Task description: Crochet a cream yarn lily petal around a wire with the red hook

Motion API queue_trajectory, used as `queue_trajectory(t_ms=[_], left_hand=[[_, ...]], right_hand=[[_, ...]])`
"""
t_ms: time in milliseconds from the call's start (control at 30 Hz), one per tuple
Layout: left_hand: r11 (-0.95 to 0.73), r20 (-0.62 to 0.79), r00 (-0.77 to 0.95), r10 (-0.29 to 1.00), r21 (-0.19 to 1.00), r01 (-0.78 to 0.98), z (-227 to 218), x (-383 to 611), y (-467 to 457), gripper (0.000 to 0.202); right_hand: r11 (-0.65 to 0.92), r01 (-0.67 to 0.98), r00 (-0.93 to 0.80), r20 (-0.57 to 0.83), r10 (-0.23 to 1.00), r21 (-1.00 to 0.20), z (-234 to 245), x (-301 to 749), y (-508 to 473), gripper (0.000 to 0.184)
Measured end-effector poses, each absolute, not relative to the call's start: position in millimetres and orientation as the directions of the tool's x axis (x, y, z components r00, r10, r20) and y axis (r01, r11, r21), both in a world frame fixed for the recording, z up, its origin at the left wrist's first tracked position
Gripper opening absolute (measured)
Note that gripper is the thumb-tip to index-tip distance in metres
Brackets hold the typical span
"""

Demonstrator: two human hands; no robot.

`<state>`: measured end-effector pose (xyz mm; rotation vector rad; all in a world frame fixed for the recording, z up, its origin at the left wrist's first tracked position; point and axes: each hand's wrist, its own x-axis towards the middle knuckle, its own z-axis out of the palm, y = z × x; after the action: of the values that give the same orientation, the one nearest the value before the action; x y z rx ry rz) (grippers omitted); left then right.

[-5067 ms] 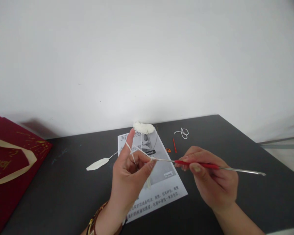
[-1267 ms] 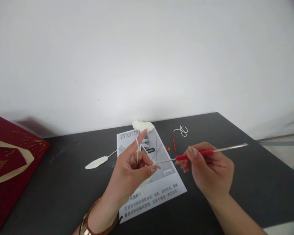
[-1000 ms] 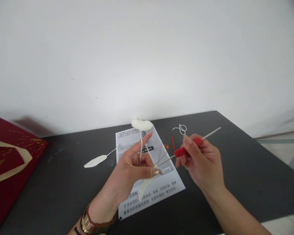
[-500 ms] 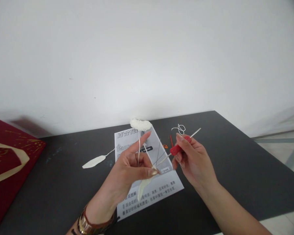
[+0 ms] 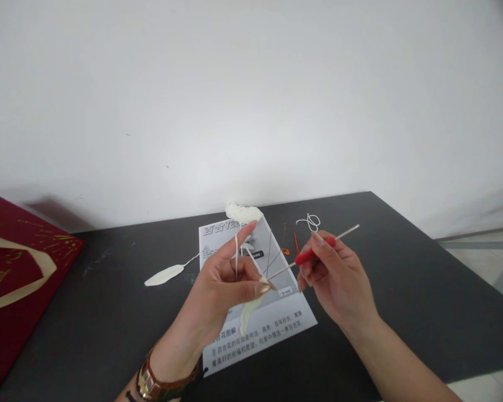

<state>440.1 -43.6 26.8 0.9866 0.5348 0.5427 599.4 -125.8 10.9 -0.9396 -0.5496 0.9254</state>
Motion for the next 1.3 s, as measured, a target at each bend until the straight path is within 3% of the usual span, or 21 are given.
queue_trajectory(t_ms=[500,567,767,967,1067,1200,1300], left_hand=[[0.383,-0.145,0.664,0.734,0.895,-0.228,31.4,437.7,-46.9,0.085],[0.391,-0.15,0.65,0.745,0.888,-0.242,32.7,438.3,-47.7,0.088],[0.415,-0.149,0.67,0.727,0.873,-0.257,33.1,438.8,-49.8,0.093],[0.395,-0.148,0.643,0.751,0.882,-0.258,33.1,440.7,-55.9,0.094],[0.323,-0.094,0.548,0.831,0.884,-0.339,31.6,444.8,-61.0,0.085],[0.288,-0.068,0.459,0.886,0.857,-0.427,26.3,453.9,-70.2,0.074],[0.288,-0.073,0.438,0.896,0.847,-0.448,21.8,459.5,-76.2,0.07]], right_hand=[[0.545,-0.249,0.56,0.34,0.756,-0.8,15.8,595.7,-131.8,0.015],[0.525,-0.277,0.56,0.309,0.769,-0.805,14.9,595.2,-131.4,0.015],[0.336,-0.542,0.481,0.044,0.875,-0.77,10.7,597.2,-126.4,0.017],[0.27,-0.64,0.39,-0.001,0.921,-0.719,6.0,593.6,-124.4,0.013],[0.329,-0.574,0.428,0.067,0.901,-0.75,1.1,585.4,-126.0,0.003],[0.367,-0.352,0.41,0.211,0.887,-0.861,-6.7,575.1,-126.5,0.011],[0.374,-0.264,0.444,0.233,0.865,-0.889,-11.8,571.6,-125.2,0.011]])
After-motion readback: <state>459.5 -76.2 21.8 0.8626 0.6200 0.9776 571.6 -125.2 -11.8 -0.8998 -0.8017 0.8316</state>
